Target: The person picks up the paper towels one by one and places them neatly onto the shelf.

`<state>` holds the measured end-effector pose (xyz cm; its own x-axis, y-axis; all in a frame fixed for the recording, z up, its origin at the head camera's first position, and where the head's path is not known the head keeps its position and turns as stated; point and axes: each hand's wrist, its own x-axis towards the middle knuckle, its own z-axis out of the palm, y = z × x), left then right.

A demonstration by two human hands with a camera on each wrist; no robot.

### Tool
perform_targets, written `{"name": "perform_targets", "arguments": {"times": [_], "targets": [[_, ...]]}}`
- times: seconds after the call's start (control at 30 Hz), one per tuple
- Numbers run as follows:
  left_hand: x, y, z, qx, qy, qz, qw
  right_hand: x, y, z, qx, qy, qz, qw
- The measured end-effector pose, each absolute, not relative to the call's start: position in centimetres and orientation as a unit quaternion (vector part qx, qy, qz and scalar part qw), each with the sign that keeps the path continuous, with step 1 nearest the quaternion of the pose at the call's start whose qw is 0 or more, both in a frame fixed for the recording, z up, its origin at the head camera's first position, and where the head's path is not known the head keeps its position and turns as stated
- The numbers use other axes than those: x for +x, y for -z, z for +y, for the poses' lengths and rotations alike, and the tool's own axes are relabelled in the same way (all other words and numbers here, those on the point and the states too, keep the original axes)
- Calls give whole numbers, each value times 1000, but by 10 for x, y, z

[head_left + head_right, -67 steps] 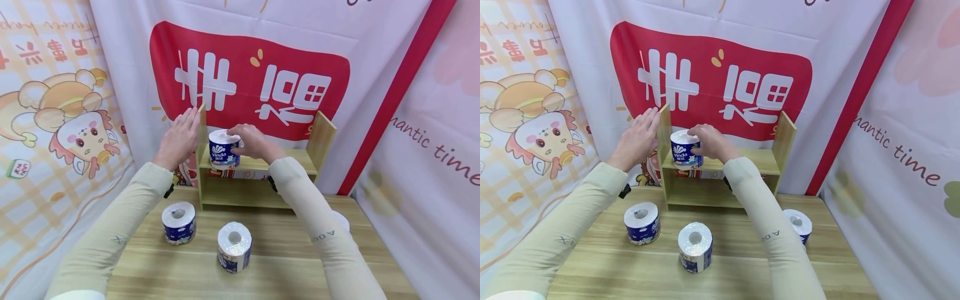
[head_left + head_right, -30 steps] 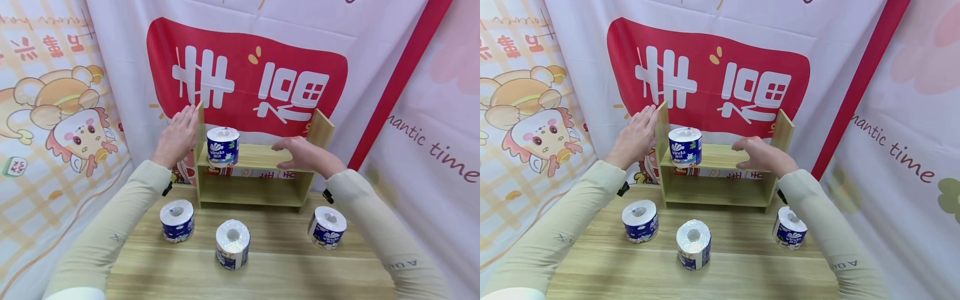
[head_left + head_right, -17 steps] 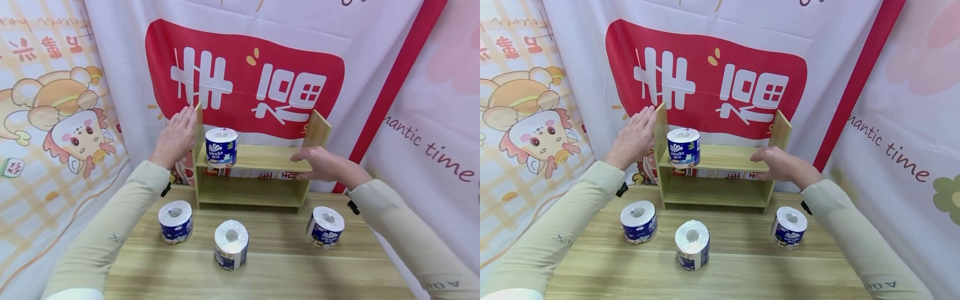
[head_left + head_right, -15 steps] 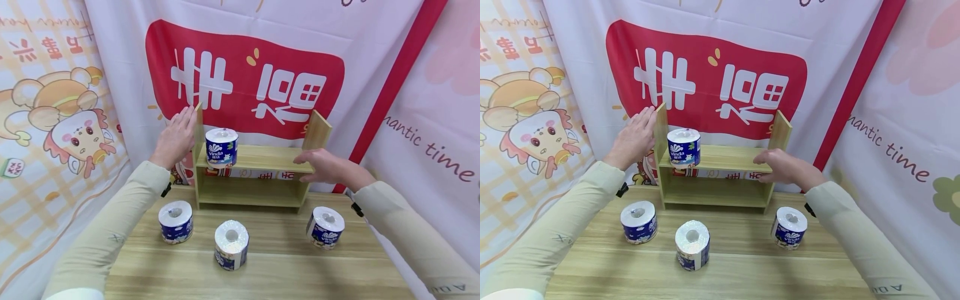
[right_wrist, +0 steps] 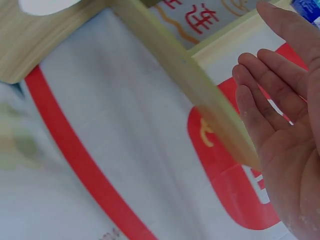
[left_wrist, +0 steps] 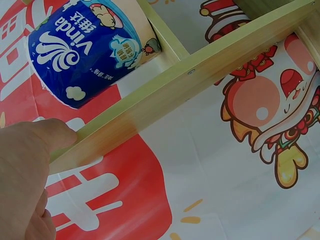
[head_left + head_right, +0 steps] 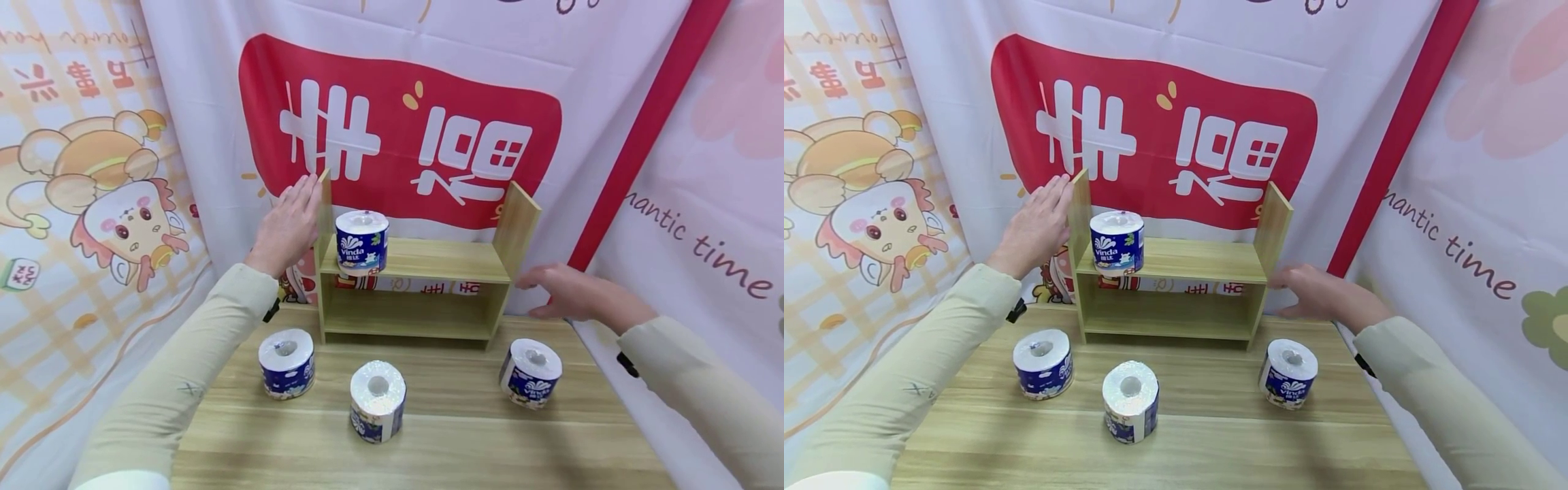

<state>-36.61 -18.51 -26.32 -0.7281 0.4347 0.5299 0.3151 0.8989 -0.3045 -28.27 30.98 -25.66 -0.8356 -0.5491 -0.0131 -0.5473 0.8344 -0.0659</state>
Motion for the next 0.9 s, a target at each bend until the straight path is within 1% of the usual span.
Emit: {"name": "perform_targets", "arguments": {"times": [0.17, 0.33, 0.57, 0.8, 0.9], "targets": [[-366, 263, -185, -205, -91, -925, 308, -279, 265, 326, -271, 36, 961, 39], [-365, 263, -184, -204, -75, -926, 310, -279, 276, 338, -263, 43, 963, 49], [-365, 263, -184, -202, -76, -926, 311, -278, 295, 351, -275, 37, 959, 53], [-365, 263, -186, -207, -88, -925, 307, -277, 321, 361, -260, 43, 962, 63], [-366, 262, -186, -206, -92, -924, 308, -278, 334, 367, -279, 42, 958, 56]]}}
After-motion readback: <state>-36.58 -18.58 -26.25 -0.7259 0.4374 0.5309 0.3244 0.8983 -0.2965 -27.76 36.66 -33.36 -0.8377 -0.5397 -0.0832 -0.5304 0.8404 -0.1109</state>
